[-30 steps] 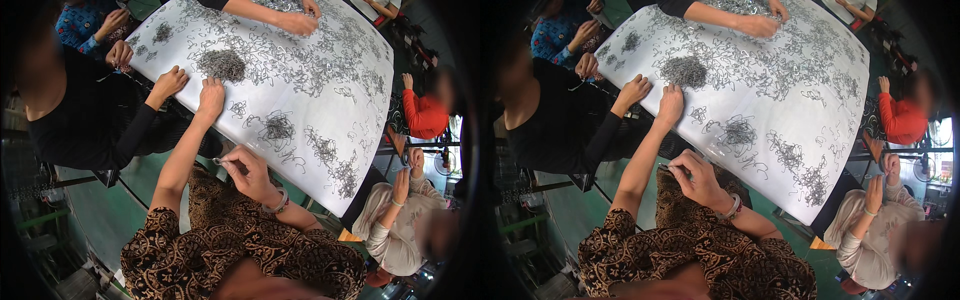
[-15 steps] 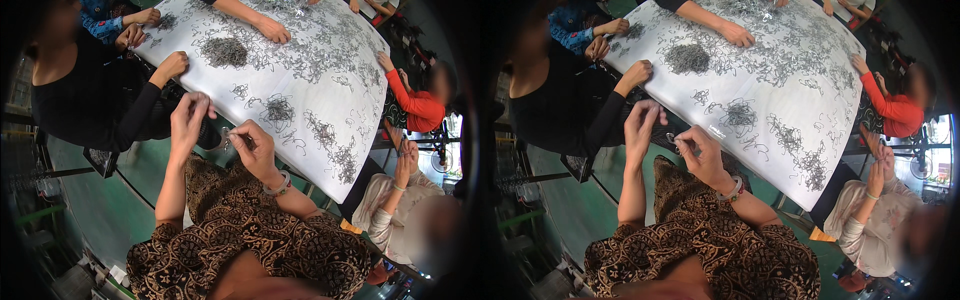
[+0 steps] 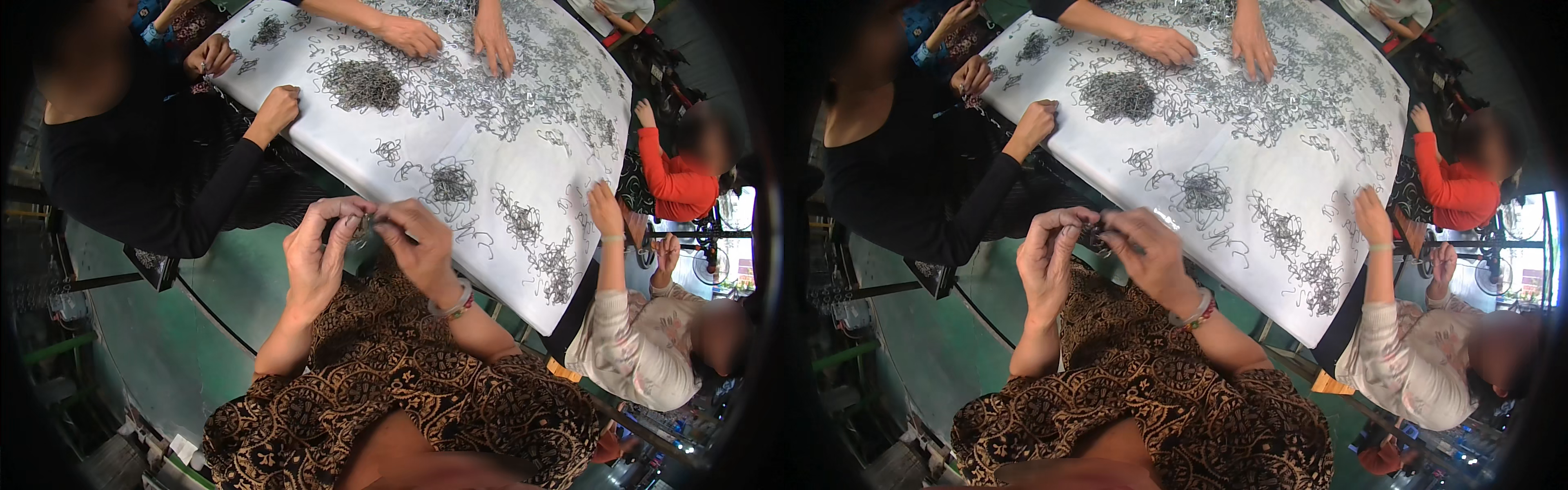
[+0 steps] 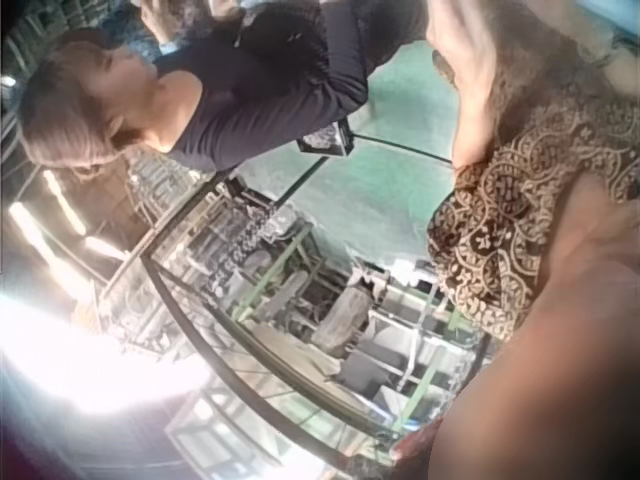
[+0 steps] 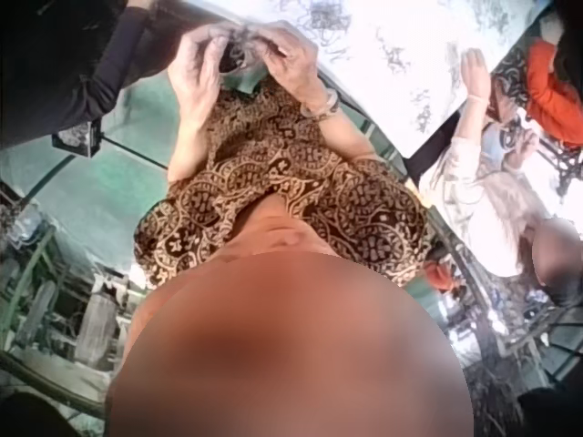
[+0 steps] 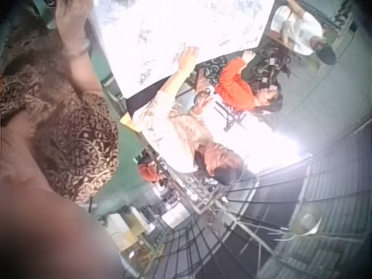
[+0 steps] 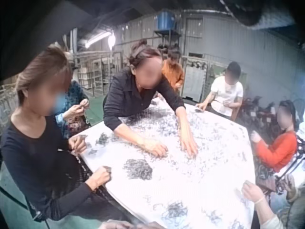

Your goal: The person sits at a table with several others and repeatedly picks up small metal paperclips, linking them together by hand to form chains. The person occasionally lifts the assembled chain to check its length before continuing to add more clips.

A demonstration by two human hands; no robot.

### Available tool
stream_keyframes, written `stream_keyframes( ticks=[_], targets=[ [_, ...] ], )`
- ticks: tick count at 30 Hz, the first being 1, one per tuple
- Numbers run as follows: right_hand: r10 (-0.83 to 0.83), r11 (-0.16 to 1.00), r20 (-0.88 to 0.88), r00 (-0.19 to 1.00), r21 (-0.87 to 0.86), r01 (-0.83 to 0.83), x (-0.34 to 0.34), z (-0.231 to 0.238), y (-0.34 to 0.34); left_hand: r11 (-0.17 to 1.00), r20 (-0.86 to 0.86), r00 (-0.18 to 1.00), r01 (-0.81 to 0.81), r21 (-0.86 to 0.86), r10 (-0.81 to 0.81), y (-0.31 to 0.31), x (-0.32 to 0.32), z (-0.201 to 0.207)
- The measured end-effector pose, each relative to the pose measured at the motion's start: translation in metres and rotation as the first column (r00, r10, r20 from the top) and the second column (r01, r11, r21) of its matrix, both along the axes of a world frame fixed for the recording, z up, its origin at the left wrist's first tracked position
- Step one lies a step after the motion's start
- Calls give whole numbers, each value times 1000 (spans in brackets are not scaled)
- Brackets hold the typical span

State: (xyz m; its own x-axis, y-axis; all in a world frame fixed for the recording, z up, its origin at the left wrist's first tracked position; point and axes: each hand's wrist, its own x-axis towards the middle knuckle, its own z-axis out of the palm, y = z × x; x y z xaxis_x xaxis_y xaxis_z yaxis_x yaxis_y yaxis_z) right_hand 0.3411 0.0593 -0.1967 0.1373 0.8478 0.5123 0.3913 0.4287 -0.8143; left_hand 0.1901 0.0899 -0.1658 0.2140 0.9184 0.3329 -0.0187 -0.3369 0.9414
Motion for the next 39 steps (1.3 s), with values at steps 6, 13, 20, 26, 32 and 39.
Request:
stream_keyframes(
  ticks=[6, 13, 20, 26, 32, 39],
  targets=[
    [-321, 924, 83, 943, -189, 331, 108, -64, 95, 995, -141, 986, -94, -32, 88, -11, -15, 11],
    [-375, 758, 539, 754, -289, 584, 136, -120, 169, 1000, -54, 998, -12, 27, 14, -13, -20, 10],
    [-323, 873, 262, 909, -290, 393, 129, -73, 136, 999, -93, 995, -50, -18, 48, -3, -28, -4],
    [154, 987, -98, 983, -17, -157, 49, 6, 44, 991, -101, 994, -58, -120, 46, 1, -26, -27],
    [459, 883, 272, 846, -35, -468, 7, 46, 26, 988, -81, 994, 54, -148, -66, 3, -34, -49],
    [366, 917, 357, 859, 18, -399, 22, 40, 40, 982, -304, 953, -56, -182, -2, 6, -28, -41]
  ],
)
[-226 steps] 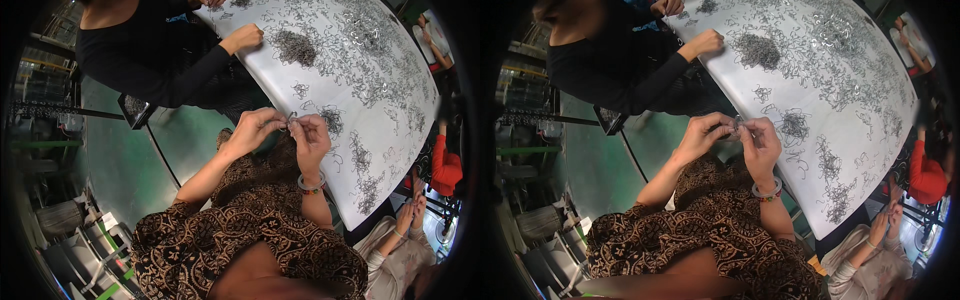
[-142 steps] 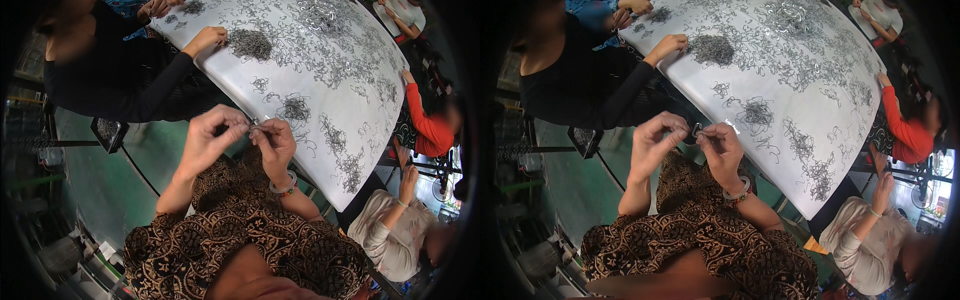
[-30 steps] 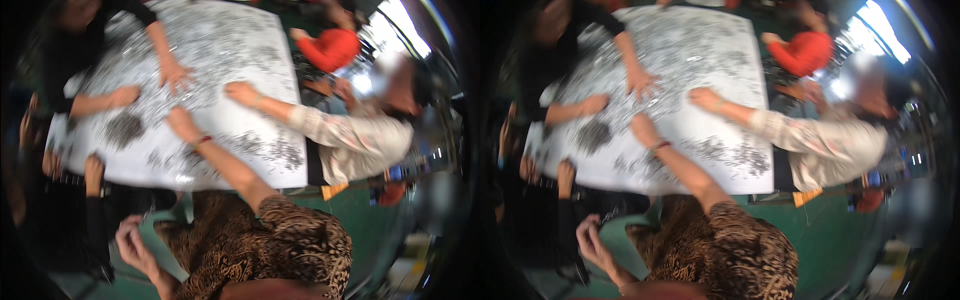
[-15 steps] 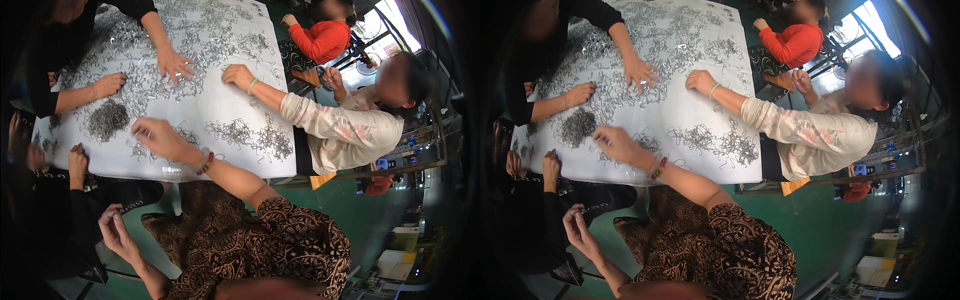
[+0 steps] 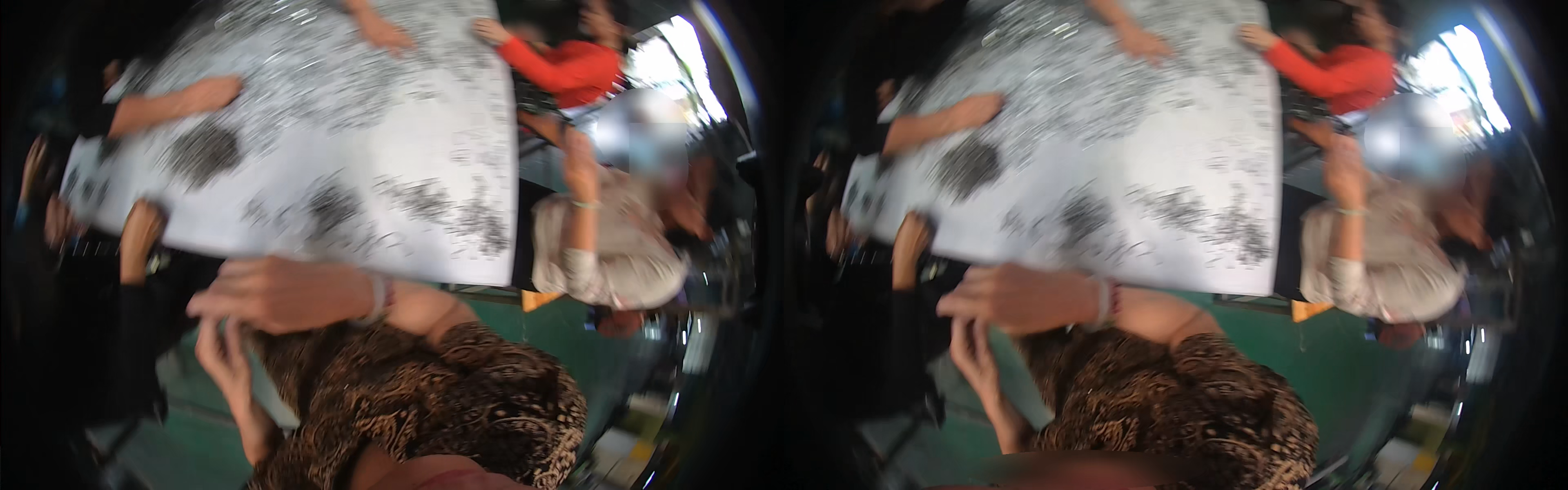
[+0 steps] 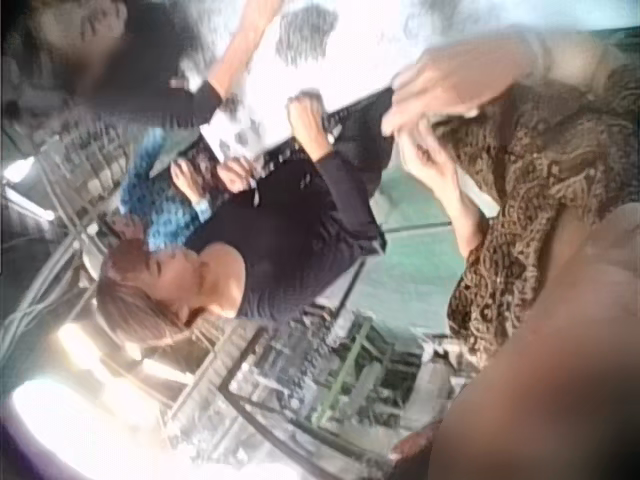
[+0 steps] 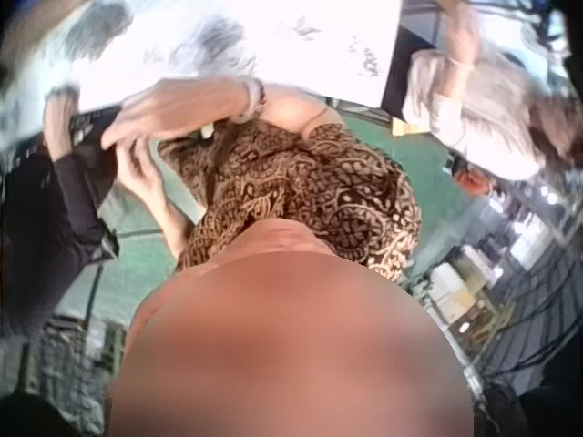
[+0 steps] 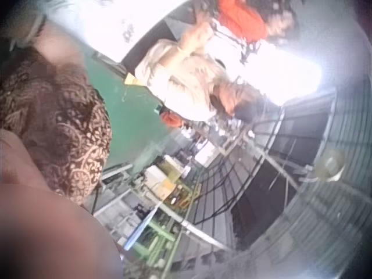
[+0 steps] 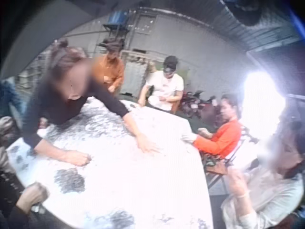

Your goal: The person sits at a table with several others and repeatedly picks up small metal paperclips, linking them together by hand to form chains. The person occasionally lifts the assembled chain to check its length before continuing to add more clips.

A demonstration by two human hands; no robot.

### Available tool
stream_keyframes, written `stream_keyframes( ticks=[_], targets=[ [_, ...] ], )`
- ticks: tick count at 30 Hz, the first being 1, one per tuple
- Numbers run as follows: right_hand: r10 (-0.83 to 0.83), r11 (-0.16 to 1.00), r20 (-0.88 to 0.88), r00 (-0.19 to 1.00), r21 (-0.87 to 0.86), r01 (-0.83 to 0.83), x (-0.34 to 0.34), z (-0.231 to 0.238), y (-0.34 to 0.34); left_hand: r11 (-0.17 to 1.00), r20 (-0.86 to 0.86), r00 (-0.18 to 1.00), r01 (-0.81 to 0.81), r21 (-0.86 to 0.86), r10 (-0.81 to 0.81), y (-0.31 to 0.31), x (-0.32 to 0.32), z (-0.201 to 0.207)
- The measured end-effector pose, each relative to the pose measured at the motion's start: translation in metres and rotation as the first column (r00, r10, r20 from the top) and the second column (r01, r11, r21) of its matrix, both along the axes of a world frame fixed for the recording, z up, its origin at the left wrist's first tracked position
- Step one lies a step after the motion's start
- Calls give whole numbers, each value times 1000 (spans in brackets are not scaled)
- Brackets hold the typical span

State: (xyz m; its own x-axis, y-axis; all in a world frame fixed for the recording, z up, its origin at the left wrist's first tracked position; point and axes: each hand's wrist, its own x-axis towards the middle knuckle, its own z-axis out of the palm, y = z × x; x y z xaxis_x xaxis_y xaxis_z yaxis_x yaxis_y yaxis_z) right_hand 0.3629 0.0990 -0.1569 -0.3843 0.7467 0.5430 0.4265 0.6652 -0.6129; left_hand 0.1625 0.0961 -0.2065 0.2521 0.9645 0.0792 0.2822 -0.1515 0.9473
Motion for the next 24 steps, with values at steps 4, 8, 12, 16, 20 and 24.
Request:
stream_keyframes(
  ticks=[4, 8, 12, 16, 20, 24],
  targets=[
    [-53, 998, -113, 992, -29, 50, -9, 3, 3, 971, -142, 982, 153, 181, -128, 6, -6, 7],
    [-113, 989, -178, 977, -110, 95, -13, 15, -4, 961, 85, 985, 123, 246, -148, 6, 3, 11],
    [-187, 978, -246, 951, -143, 155, -13, 17, -14, 992, 247, 969, -44, 116, 14, 13, 3, 1],
    [-232, 962, -206, 951, -191, 193, -16, 10, -18, 960, -93, 994, -24, 279, 52, 100, -4, -34],
    [-241, 952, -188, 952, -234, 195, -15, 2, -27, 933, -256, 963, 10, 361, 89, 195, 22, -70],
    [-203, 951, -182, 962, -270, 149, -11, -7, -33, 894, -530, 847, 199, 401, 49, 237, 39, -84]
  ],
)
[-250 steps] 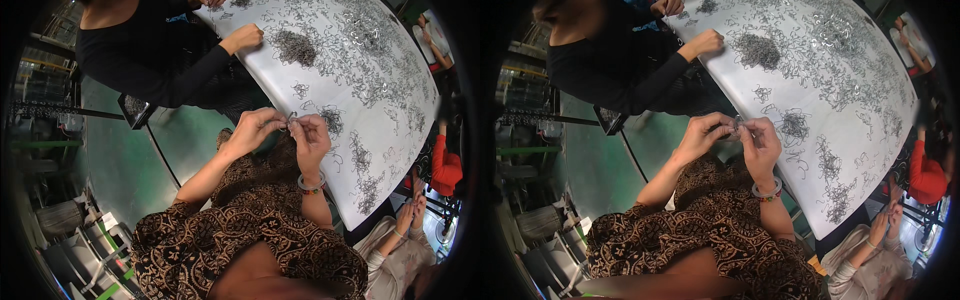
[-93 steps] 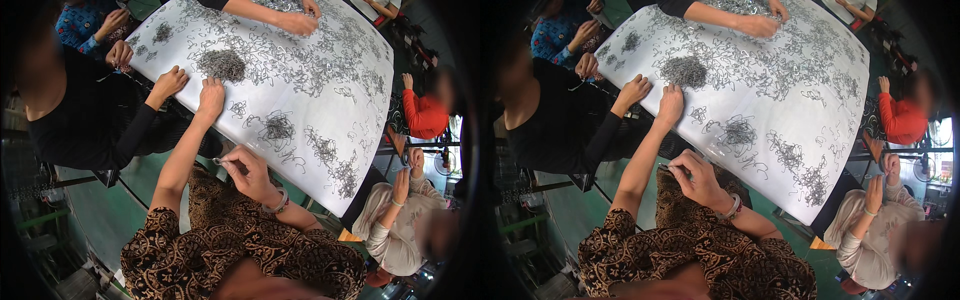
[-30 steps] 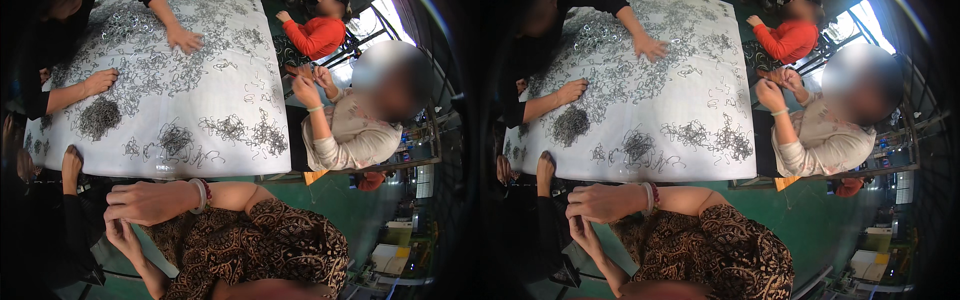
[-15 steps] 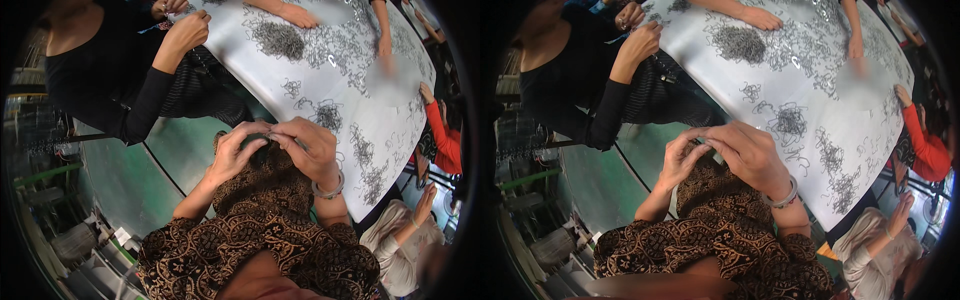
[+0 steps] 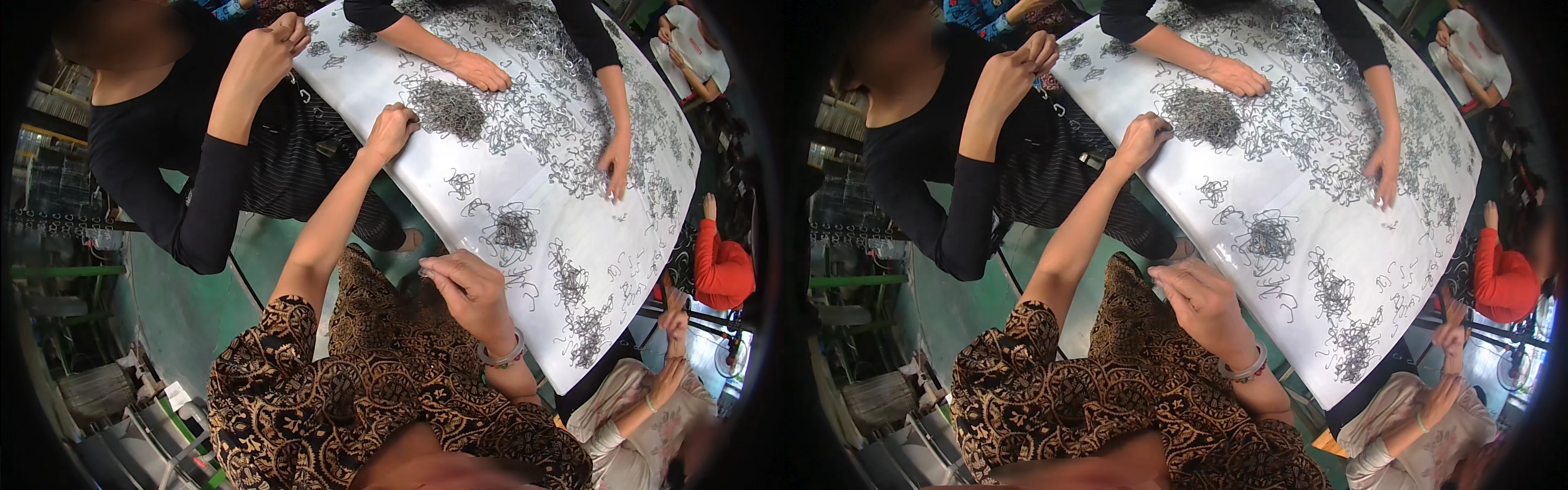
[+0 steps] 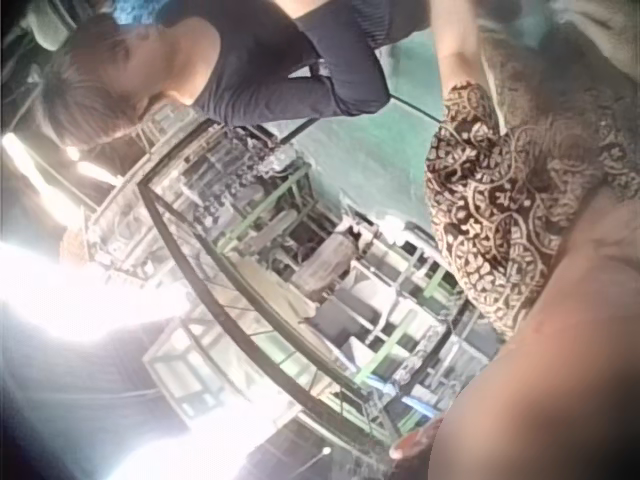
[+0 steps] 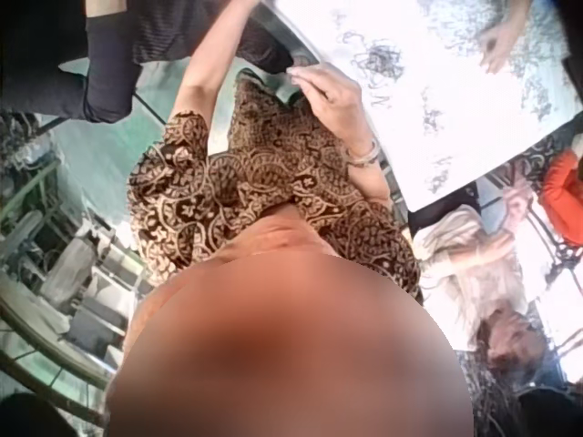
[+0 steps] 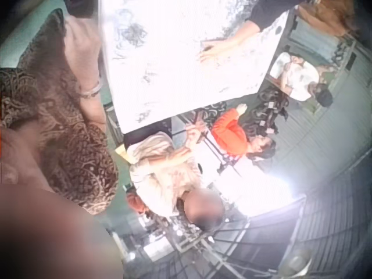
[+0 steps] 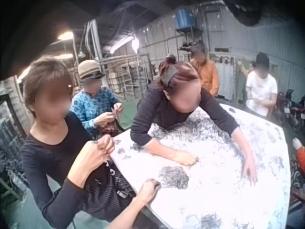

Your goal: The person sits at a table with several others and repeatedly picks up small metal paperclips, linking them together by hand to form chains. The person occasionally lifts the assembled chain to check its length before continuing to add more clips.

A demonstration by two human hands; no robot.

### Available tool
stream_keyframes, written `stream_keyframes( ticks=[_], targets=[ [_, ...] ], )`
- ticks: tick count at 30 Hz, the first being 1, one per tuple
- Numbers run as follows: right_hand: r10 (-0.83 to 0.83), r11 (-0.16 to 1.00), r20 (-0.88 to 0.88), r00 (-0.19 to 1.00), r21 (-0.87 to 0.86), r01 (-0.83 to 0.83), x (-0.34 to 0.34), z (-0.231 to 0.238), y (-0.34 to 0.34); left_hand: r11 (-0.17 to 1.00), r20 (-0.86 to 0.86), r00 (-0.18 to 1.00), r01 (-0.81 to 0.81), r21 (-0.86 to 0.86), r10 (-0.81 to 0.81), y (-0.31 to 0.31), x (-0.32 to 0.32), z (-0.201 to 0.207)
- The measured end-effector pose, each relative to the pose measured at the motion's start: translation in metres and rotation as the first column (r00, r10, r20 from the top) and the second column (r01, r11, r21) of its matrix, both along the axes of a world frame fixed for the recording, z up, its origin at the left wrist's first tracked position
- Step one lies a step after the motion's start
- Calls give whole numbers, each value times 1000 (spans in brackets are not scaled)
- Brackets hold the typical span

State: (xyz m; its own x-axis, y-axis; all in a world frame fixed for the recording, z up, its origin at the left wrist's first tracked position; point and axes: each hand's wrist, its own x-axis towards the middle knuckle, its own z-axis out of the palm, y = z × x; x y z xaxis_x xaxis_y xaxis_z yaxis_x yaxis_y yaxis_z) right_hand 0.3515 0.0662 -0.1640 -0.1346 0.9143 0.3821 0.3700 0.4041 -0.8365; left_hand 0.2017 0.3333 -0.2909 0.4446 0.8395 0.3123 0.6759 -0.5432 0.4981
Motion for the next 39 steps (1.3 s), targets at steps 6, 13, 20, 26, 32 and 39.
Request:
stream_keyframes(
  ticks=[6, 13, 20, 26, 32, 39],
  targets=[
    [47, 999, -46, 998, 0, -47, 7, -9, 5, 1000, -315, 949, 24, -16, -27, -16, 1, -2],
    [23, 1000, -15, 1000, 19, -23, 4, -7, 7, 973, 226, 973, 8, -232, 46, -84, -3, 45],
    [-184, 974, -104, 977, -149, 168, -8, -8, -2, 830, 750, 625, 287, -478, 216, -183, -21, 110],
    [-285, 957, -156, 946, -101, 272, -14, -15, -11, 950, 612, 786, 252, -183, -91, -238, -28, 122],
    [-264, 964, -108, 958, -41, 261, -17, -7, -12, 971, 621, 784, 159, -177, -15, -243, -16, 114],
    [-338, 941, -11, 941, 19, 339, 31, -18, 20, 943, 719, 688, 169, -286, 94, -241, -16, 104]
  ],
)
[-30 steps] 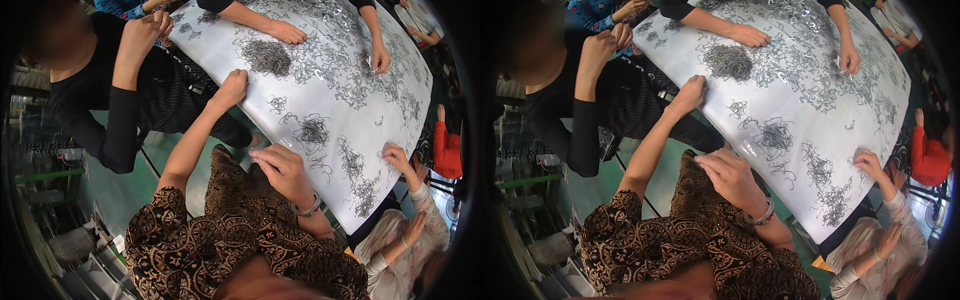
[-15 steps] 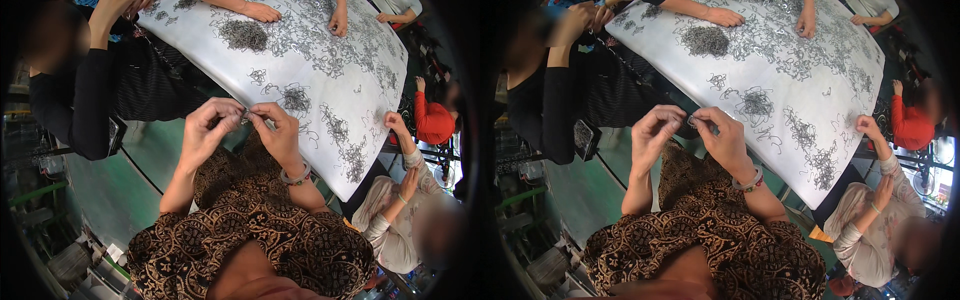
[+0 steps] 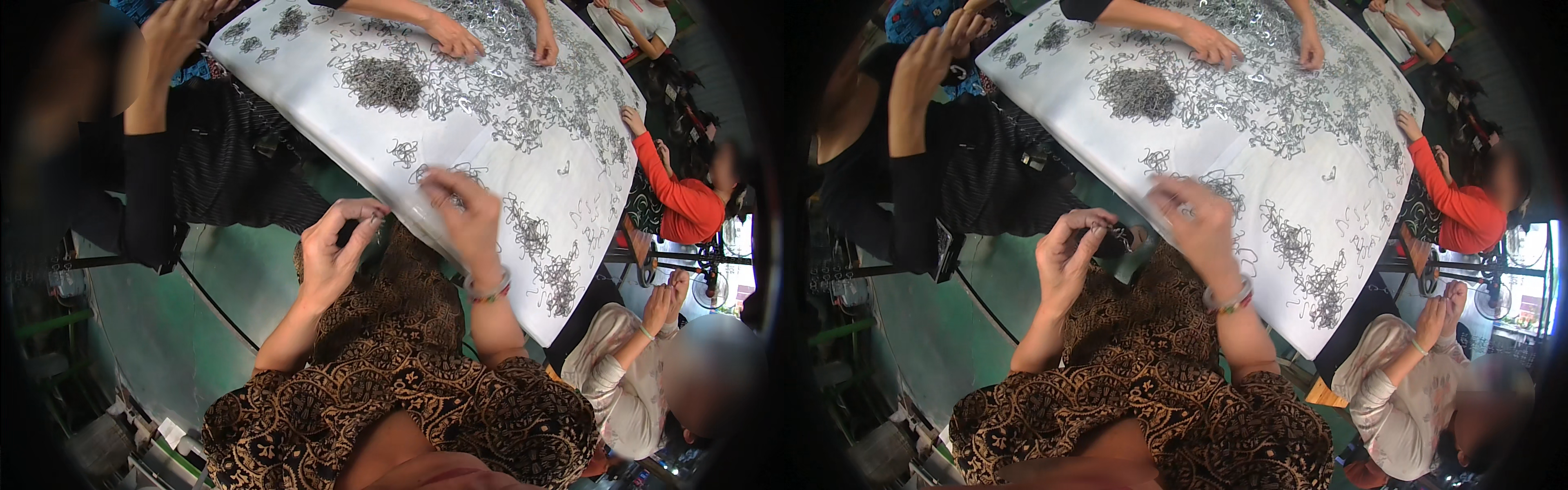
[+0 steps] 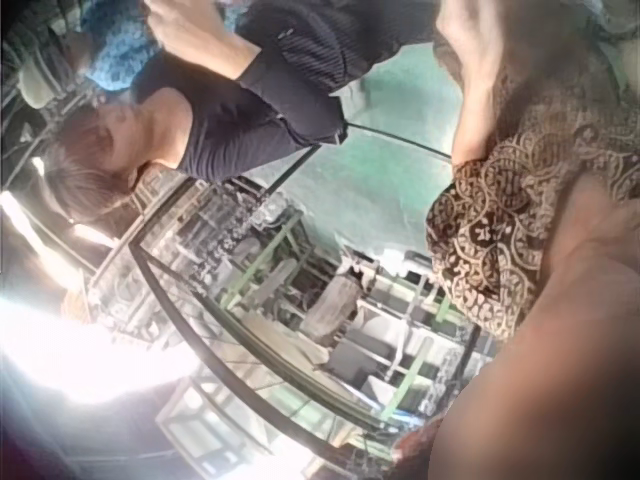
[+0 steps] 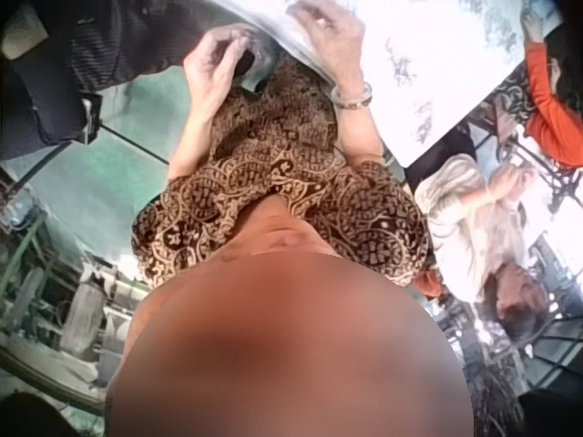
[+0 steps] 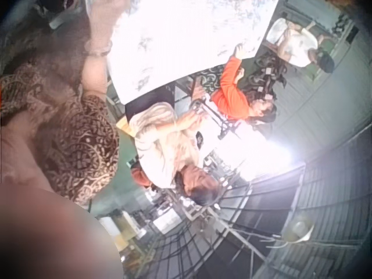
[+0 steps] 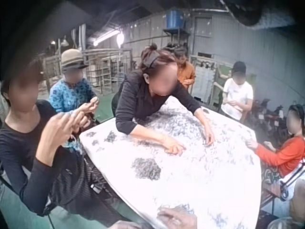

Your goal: The person sits at a table with several others and repeatedly picks up small metal paperclips, linking them together by hand to form chains. The person occasionally lifts the assembled chain to check its length before continuing to add more clips.

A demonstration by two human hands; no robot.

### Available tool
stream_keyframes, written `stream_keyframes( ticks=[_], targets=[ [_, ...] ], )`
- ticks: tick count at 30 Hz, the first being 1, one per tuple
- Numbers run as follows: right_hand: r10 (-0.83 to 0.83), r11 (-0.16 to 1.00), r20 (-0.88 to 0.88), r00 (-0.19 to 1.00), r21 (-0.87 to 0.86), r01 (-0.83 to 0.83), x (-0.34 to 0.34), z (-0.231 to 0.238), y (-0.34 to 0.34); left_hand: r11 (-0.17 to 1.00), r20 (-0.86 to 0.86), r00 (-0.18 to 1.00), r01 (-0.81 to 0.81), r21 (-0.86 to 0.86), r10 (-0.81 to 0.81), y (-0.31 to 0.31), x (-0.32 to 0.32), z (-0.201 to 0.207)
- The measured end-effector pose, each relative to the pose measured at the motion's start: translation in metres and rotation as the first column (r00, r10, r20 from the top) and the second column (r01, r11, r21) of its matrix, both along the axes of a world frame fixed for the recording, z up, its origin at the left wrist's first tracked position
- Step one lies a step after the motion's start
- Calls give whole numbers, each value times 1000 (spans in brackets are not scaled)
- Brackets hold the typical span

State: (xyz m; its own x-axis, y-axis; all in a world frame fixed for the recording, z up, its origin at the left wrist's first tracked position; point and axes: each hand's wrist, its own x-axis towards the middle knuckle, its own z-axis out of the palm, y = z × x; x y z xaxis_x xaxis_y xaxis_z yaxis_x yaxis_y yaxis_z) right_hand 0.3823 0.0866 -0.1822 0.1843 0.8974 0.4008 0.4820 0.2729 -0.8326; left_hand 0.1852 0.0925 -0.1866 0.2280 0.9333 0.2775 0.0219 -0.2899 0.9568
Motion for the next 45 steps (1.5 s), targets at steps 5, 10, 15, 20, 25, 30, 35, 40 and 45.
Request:
stream_keyframes(
  ticks=[5, 10, 15, 20, 25, 30, 35, 40, 45],
  targets=[
    [-142, 987, 390, 910, -15, 160, 91, -60, 119, 999, -18, 1000, 23, 36, -22, 6, -7, 3],
    [-173, 974, 666, 726, 8, 225, 129, -123, 169, 1000, -25, 999, -26, -9, 26, 13, -8, 6],
    [-242, 950, 573, 783, -27, 313, 137, -125, 161, 999, -14, 999, -33, -35, 32, 13, -10, 2],
    [-466, 867, 99, 879, -148, 476, 133, -92, 155, 999, -27, 999, -36, 7, 36, 7, -14, -1],
    [91, 990, -11, 996, -103, -92, 65, -28, 90, 998, -80, 996, -47, 34, 49, 4, -14, -9],
    [526, 833, -31, 850, -182, -522, -8, 37, 9, 1000, -175, 984, 6, -28, -11, 1, -13, -11],
    [471, 831, -28, 882, -321, -454, -25, 51, 8, 997, -282, 958, 59, 49, -43, -2, -17, -4],
    [449, 833, -133, 883, -294, -468, -24, 40, 9, 994, -262, 965, 50, 93, -24, -3, -20, -11],
    [422, 885, -119, 899, -162, -437, -24, 34, 7, 998, -178, 983, 48, 48, -39, -1, -21, -23]
  ],
)
